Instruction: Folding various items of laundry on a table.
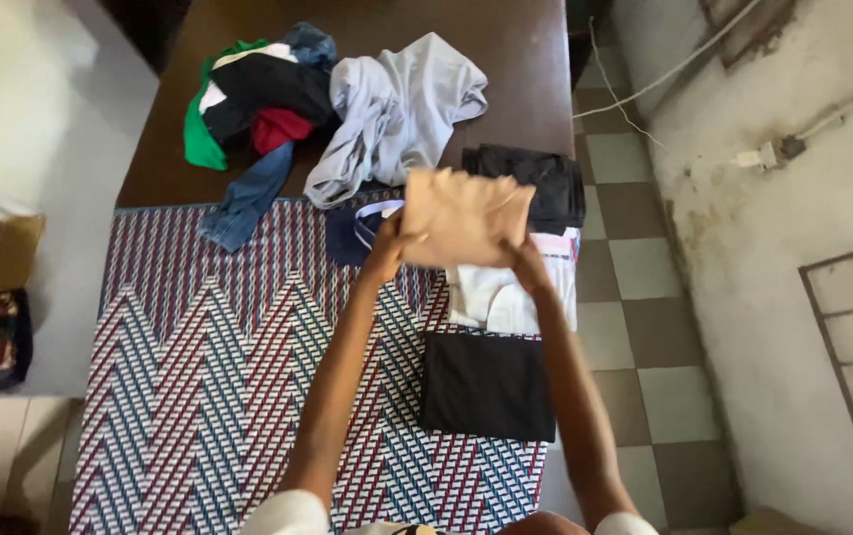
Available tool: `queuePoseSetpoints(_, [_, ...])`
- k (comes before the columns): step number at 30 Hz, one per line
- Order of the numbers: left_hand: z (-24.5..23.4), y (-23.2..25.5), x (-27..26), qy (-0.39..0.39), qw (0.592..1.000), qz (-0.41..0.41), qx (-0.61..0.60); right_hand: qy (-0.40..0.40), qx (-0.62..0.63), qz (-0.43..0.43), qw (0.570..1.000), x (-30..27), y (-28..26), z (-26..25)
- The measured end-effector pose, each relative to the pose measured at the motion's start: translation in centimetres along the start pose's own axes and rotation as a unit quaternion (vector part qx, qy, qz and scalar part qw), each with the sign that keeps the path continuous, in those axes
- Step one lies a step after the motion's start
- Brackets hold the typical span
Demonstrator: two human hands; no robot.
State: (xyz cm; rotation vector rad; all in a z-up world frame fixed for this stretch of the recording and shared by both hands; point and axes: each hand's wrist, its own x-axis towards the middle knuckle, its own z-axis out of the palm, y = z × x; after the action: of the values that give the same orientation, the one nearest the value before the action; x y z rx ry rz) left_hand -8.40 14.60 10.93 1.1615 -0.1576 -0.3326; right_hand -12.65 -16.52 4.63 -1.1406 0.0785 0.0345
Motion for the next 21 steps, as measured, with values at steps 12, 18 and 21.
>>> queuePoseSetpoints(12, [-14.8, -9.5, -14.5, 0.201, 0.975, -0.096, 0.022, -0.004, -0.108, 0.096, 0.990, -6.2, 20.6, 10.0])
queuePoseSetpoints(18, [-8.6, -3.0, -15.5, 0.234, 0.934, -0.119, 0.242, 0.083, -0.318, 0.099, 0.939, -6.3, 21.4, 11.0])
queuePoseSetpoints(21, [-4.6, -0.4, -16.7, 0.210, 0.894, -0.096, 0.385, 0.114, -0.472, -0.005, 0.874, -6.8, 21.2, 11.9])
